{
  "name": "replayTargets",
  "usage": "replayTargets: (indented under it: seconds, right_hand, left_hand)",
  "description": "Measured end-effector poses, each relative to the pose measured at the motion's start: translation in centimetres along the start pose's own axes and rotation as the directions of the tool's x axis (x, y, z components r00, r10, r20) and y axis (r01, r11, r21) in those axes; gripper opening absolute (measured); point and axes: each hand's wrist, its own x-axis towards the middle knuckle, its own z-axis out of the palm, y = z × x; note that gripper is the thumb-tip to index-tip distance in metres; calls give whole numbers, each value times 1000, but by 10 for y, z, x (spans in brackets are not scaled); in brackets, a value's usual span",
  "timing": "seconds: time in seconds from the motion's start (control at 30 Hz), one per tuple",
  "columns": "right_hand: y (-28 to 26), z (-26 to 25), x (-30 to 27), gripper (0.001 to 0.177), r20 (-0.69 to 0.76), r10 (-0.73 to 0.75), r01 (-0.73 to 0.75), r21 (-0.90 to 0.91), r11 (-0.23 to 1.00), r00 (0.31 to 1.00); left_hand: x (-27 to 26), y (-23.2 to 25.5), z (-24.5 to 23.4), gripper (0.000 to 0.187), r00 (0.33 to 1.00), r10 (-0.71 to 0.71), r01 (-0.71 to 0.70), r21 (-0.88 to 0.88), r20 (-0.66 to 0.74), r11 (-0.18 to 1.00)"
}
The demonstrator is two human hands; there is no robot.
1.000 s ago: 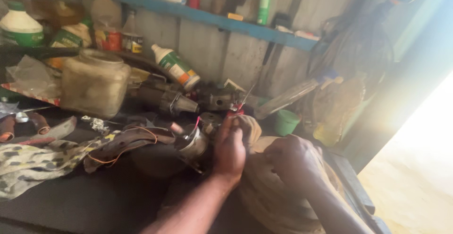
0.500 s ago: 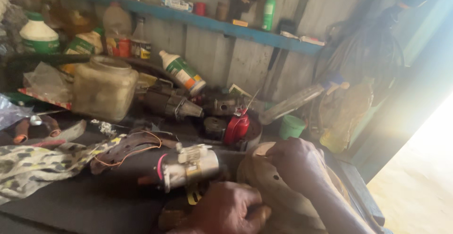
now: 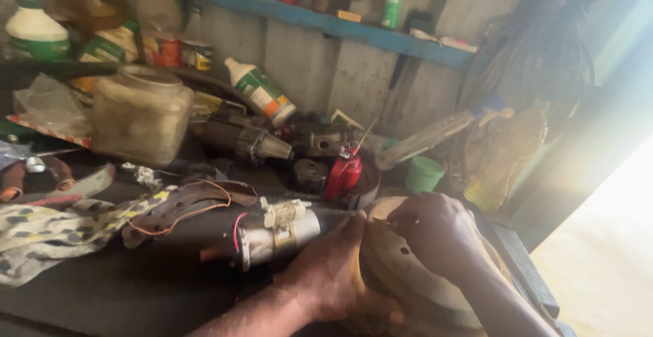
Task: The person wipes and scrapes rust or debris from a brake drum using a cloth and a small metal scraper.
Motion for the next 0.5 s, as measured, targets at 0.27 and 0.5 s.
replayTargets:
  seconds: [0.27,0.5]
  right_hand:
    - [-13,-3,-4,14,3,15,-15,-14,1000,1000]
    - [38,-15,-54,24,-57,-301,281,-235,931,952]
  left_hand:
    - [-4,-8,6,129,997,-36,37,-4,68,999]
    - [0,1,4,151,967,-226,193,242,115,951]
